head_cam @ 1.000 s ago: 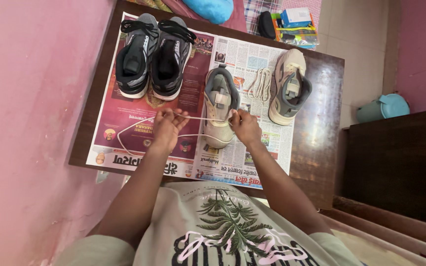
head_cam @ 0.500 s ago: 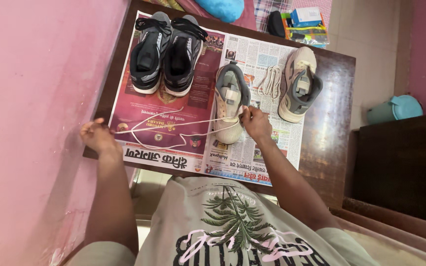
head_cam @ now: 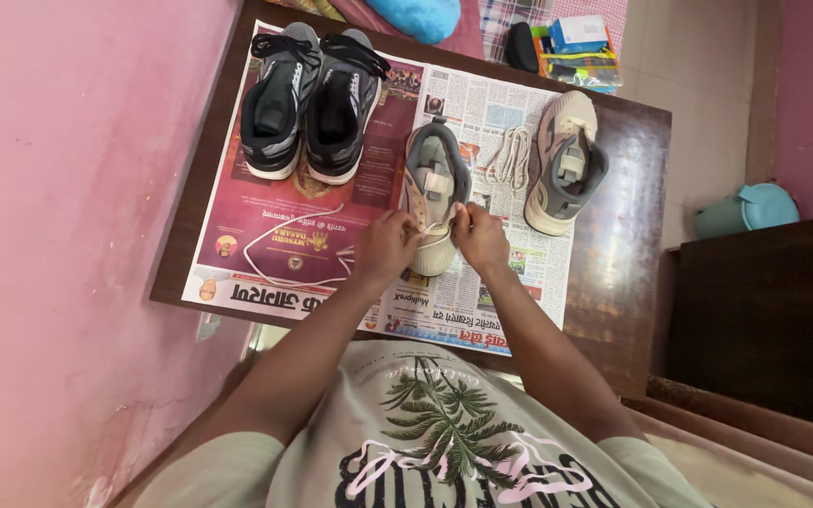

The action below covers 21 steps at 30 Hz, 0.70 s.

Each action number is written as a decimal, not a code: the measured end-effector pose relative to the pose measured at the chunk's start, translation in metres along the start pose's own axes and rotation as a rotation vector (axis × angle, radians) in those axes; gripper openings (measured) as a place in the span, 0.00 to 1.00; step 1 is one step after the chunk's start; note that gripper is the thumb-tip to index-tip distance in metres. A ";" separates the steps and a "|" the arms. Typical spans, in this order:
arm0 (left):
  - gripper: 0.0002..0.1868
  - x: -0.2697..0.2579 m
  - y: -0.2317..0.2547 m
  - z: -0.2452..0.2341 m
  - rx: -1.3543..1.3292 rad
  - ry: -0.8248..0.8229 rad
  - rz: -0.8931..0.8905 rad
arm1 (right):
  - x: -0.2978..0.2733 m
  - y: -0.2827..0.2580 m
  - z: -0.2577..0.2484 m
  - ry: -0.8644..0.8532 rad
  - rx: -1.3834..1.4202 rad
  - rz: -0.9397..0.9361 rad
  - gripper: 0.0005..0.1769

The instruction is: The person removes the laces from a pair of light-colored sneakers placed on a newspaper-covered table, then re-laces the same shoes by threading the laces through the eyelets and tying them.

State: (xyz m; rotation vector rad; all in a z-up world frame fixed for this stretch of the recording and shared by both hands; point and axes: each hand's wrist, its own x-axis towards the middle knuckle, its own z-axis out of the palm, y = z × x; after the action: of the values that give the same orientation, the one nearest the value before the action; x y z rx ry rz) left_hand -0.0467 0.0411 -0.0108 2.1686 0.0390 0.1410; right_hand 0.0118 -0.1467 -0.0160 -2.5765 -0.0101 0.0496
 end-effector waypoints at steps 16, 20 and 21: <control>0.16 0.020 -0.054 -0.070 0.397 0.205 -0.178 | 0.000 0.005 0.001 0.035 -0.190 -0.075 0.19; 0.12 0.014 -0.079 -0.102 0.397 0.188 -0.480 | -0.001 0.001 -0.002 0.002 -0.174 -0.054 0.20; 0.10 0.011 -0.084 -0.103 0.293 0.160 -0.435 | -0.002 0.000 -0.004 -0.006 -0.163 -0.048 0.21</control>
State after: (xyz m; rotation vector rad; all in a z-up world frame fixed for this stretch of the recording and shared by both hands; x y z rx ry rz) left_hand -0.0457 0.1740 -0.0212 2.3774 0.6535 0.0593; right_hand 0.0099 -0.1483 -0.0127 -2.7382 -0.0811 0.0404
